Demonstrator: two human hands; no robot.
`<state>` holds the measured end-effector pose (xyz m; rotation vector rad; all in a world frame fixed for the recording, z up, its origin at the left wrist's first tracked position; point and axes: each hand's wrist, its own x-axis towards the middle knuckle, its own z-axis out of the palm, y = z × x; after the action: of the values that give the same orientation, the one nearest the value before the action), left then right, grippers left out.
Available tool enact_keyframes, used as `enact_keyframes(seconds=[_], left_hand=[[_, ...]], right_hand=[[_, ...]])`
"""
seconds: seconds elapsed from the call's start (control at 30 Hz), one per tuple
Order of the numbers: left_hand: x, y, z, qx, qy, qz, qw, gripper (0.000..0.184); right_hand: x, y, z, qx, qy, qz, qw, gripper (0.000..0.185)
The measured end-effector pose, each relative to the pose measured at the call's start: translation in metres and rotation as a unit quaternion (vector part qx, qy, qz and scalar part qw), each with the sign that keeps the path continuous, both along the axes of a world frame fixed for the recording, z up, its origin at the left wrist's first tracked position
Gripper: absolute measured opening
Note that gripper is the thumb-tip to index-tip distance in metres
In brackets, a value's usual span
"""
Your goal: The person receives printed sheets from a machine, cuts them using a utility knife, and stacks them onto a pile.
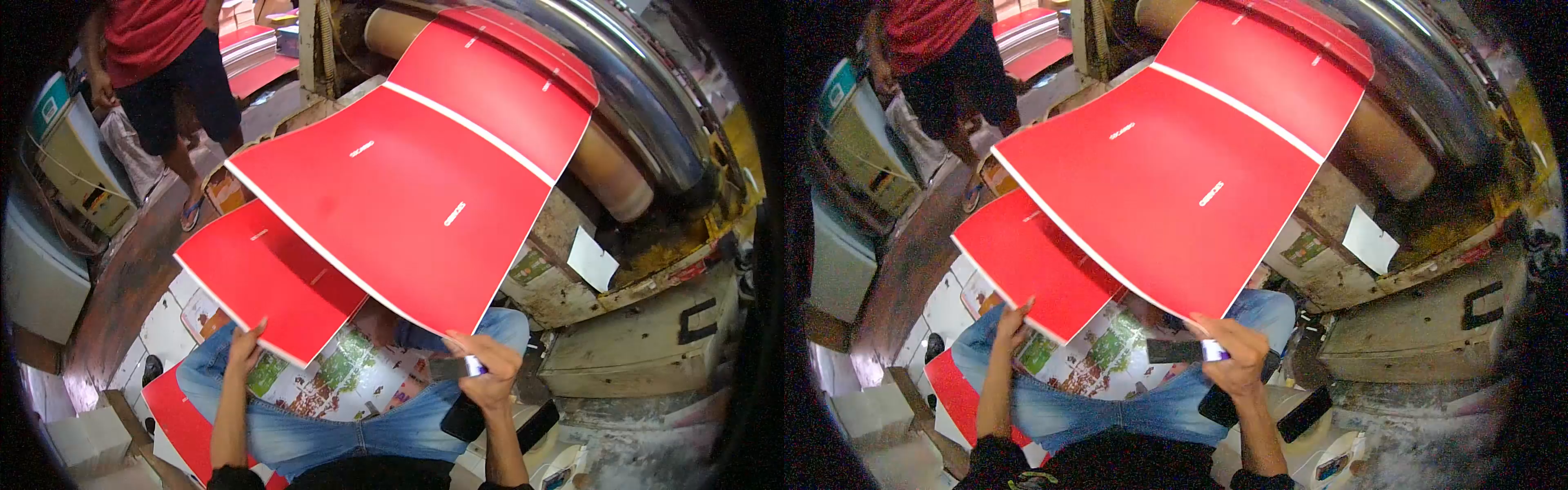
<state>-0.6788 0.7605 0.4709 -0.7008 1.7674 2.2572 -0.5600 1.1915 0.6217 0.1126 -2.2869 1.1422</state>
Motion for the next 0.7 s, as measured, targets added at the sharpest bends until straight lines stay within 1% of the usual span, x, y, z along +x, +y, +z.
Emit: enact_keyframes(seconds=[0.03,0.1,0.13,0.17,0.23,0.27,0.33,0.4,0.47,0.5,0.53,0.57,0.6,0.63,0.67,0.7], left_hand=[[-0.028,0.012,-0.029,0.016,-0.005,-0.004,1.000,0.047],[-0.067,0.048,-0.045,0.025,-0.058,0.043,0.997,0.055],[-0.096,0.040,-0.110,0.002,0.011,0.039,0.999,0.057],[-0.110,0.052,-0.121,0.010,0.043,0.059,0.997,0.056],[-0.103,0.086,-0.082,0.075,0.117,0.070,0.988,0.055],[-0.087,0.104,-0.049,0.119,0.146,0.057,0.980,0.055],[-0.040,0.146,0.032,0.231,0.183,0.026,0.955,0.058],[0.007,0.172,0.090,0.395,0.153,0.008,0.906,0.063],[0.037,0.180,0.114,0.467,0.087,-0.022,0.880,0.057],[0.050,0.177,0.108,0.309,0.076,-0.075,0.945,0.056],[0.059,0.176,0.104,0.142,0.063,-0.129,0.979,0.056],[0.062,0.172,0.103,0.143,0.062,-0.129,0.979,0.056],[0.062,0.168,0.101,0.114,0.047,-0.135,0.983,0.058],[0.062,0.168,0.099,0.087,0.032,-0.145,0.985,0.060],[0.067,0.171,0.091,0.115,0.061,-0.119,0.984,0.058],[0.072,0.169,0.092,0.117,0.059,-0.135,0.982,0.058]], right_hand=[[0.005,-0.002,0.004,-0.006,-0.025,0.014,1.000,0.033],[0.012,-0.011,0.006,0.014,-0.034,0.010,0.999,0.031],[0.019,-0.012,0.006,0.011,-0.061,0.019,0.998,0.031],[0.022,-0.014,0.003,0.029,-0.063,0.030,0.997,0.034],[0.030,-0.022,-0.006,0.030,-0.066,0.040,0.997,0.039],[0.031,-0.028,-0.011,0.036,-0.050,0.037,0.997,0.032],[0.036,-0.036,-0.013,0.040,-0.071,0.061,0.995,0.034],[0.041,-0.042,-0.020,0.035,-0.079,0.086,0.993,0.036],[0.045,-0.048,-0.024,0.034,-0.093,0.129,0.987,0.041],[0.047,-0.049,-0.022,0.032,-0.098,0.132,0.986,0.041],[0.047,-0.049,-0.017,0.019,-0.126,0.166,0.978,0.044],[0.045,-0.048,-0.013,0.007,-0.151,0.197,0.969,0.046],[0.039,-0.044,-0.012,-0.030,-0.150,0.229,0.961,0.042],[0.031,-0.032,-0.002,-0.028,-0.149,0.219,0.964,0.042],[0.025,-0.013,0.013,-0.131,-0.305,0.259,0.907,0.037],[0.020,0.006,0.025,-0.235,-0.446,0.287,0.815,0.033]])
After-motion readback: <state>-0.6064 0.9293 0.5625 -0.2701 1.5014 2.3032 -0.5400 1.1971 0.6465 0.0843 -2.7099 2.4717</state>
